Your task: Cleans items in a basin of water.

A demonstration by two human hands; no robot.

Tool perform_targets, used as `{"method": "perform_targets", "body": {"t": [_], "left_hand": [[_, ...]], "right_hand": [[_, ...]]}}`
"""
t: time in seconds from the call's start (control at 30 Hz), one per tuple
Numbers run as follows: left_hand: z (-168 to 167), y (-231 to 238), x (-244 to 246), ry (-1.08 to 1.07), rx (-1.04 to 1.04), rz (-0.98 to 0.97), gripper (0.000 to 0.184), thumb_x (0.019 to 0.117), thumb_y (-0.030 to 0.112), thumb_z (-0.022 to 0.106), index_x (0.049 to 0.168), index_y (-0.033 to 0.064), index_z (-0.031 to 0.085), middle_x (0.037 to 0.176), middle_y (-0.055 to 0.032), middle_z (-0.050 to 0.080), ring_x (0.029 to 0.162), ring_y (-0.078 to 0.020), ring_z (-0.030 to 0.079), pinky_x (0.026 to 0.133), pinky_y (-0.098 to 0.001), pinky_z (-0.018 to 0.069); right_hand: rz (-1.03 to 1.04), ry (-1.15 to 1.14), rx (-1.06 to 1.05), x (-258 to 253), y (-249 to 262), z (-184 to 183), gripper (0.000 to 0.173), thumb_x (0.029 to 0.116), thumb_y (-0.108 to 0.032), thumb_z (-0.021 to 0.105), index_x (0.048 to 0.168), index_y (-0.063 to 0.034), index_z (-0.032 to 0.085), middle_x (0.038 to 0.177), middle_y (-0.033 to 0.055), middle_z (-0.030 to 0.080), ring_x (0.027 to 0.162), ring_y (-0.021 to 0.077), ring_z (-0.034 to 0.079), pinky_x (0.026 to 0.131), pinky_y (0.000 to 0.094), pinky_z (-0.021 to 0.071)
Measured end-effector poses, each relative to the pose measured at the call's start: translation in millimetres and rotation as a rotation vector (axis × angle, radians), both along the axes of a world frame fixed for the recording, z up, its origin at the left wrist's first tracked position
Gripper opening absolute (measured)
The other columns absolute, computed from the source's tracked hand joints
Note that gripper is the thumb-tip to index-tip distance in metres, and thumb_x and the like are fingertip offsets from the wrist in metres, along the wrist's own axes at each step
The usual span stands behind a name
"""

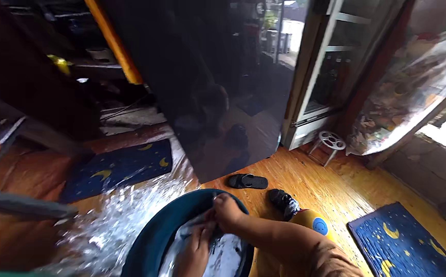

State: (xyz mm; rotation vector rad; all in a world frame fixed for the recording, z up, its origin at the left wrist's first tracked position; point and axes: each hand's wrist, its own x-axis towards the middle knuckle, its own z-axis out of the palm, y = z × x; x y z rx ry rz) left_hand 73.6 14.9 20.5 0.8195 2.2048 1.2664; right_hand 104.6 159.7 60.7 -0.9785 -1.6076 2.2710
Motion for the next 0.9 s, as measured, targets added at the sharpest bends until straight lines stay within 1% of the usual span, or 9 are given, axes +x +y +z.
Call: {"method": "perform_targets", "body": {"t": [0.13, 0.3, 0.4, 0.5, 0.57, 0.63, 0.7, 0.77, 0.9], "left_hand": [[1, 0, 0, 0.036, 0.006, -0.040, 0.037, 0.1104, 0.022, 0.039, 0.124, -0.0060, 0.059, 0.092, -0.0159, 0.065, 0.082, -0.0243, 0.064, 0.082, -0.0447, 0.0552], [31, -8, -12, 0.027, -0.119, -0.157, 0.038, 0.1111, 0.024, 0.039, 0.127, -0.0044, 0.058, 0.106, -0.0207, 0.067, 0.099, -0.0290, 0.067, 0.093, -0.0471, 0.0540], [57, -11, -41, 0.007, -0.194, -0.082, 0.039, 0.1118, 0.024, 0.037, 0.132, -0.0052, 0.055, 0.115, -0.0242, 0.065, 0.108, -0.0332, 0.066, 0.098, -0.0512, 0.0523], [71, -24, -85, -0.021, 0.006, 0.319, 0.046, 0.1132, 0.027, 0.035, 0.142, -0.0070, 0.046, 0.125, -0.0266, 0.062, 0.115, -0.0344, 0.063, 0.101, -0.0519, 0.0505], [72, -34, -111, -0.066, 0.211, 0.524, 0.062, 0.1126, 0.039, 0.035, 0.161, 0.0024, 0.024, 0.157, -0.0226, 0.043, 0.144, -0.0323, 0.045, 0.117, -0.0547, 0.0389], [71, -38, -124, -0.086, 0.248, 0.606, 0.075, 0.1101, 0.049, 0.037, 0.167, 0.0114, 0.007, 0.170, -0.0177, 0.021, 0.156, -0.0310, 0.024, 0.124, -0.0569, 0.0252], [49, -34, -125, -0.023, 0.104, 0.570, 0.076, 0.1072, 0.045, 0.051, 0.166, 0.0123, 0.015, 0.168, -0.0214, 0.025, 0.154, -0.0388, 0.028, 0.120, -0.0621, 0.0292], [25, -23, -113, 0.064, -0.122, 0.390, 0.071, 0.1012, 0.039, 0.065, 0.159, 0.0091, 0.037, 0.159, -0.0247, 0.039, 0.145, -0.0451, 0.039, 0.115, -0.0650, 0.0358], [-4, 1, -93, 0.041, -0.484, -0.026, 0.039, 0.1020, 0.027, 0.065, 0.135, 0.0061, 0.065, 0.134, -0.0171, 0.066, 0.131, -0.0326, 0.059, 0.115, -0.0533, 0.0416]], "right_hand": [[-0.200, 0.095, -0.076, -4, 17, 16, 0.018, 0.1105, -0.011, 0.037, 0.121, 0.0017, 0.046, 0.074, 0.0040, 0.053, 0.057, 0.0115, 0.055, 0.058, 0.0280, 0.0527], [-0.326, 0.185, -0.024, -9, 46, 23, 0.011, 0.1076, -0.005, 0.038, 0.106, 0.0002, 0.048, 0.066, 0.0008, 0.050, 0.053, 0.0095, 0.052, 0.054, 0.0253, 0.0510], [-0.125, 0.141, 0.061, -6, 50, 29, 0.022, 0.1096, -0.009, 0.042, 0.121, 0.0069, 0.050, 0.090, 0.0109, 0.063, 0.071, 0.0151, 0.067, 0.069, 0.0315, 0.0605], [0.015, 0.101, 0.070, -2, 49, 28, 0.029, 0.1096, -0.012, 0.045, 0.133, 0.0049, 0.047, 0.116, 0.0174, 0.062, 0.097, 0.0220, 0.069, 0.082, 0.0382, 0.0606], [0.121, 0.039, 0.100, 3, 43, 25, 0.033, 0.1083, -0.013, 0.048, 0.138, 0.0019, 0.046, 0.128, 0.0177, 0.058, 0.107, 0.0238, 0.066, 0.087, 0.0401, 0.0593], [0.319, -0.066, 0.230, 8, 38, 20, 0.039, 0.1050, -0.010, 0.052, 0.142, 0.0024, 0.046, 0.137, 0.0200, 0.055, 0.109, 0.0252, 0.067, 0.088, 0.0397, 0.0600], [0.604, -0.196, 0.492, 10, 34, 12, 0.034, 0.1041, -0.011, 0.054, 0.135, 0.0026, 0.054, 0.128, 0.0188, 0.061, 0.098, 0.0204, 0.071, 0.086, 0.0359, 0.0614], [0.886, -0.330, 0.814, 12, 28, 9, 0.029, 0.1043, -0.013, 0.051, 0.126, 0.0006, 0.064, 0.116, 0.0180, 0.069, 0.101, 0.0250, 0.070, 0.093, 0.0441, 0.0557], [1.241, -0.614, 1.107, 11, 18, 12, 0.039, 0.1054, -0.032, 0.054, 0.123, 0.0002, 0.066, 0.123, 0.0250, 0.066, 0.121, 0.0419, 0.061, 0.100, 0.0641, 0.0466]]}}
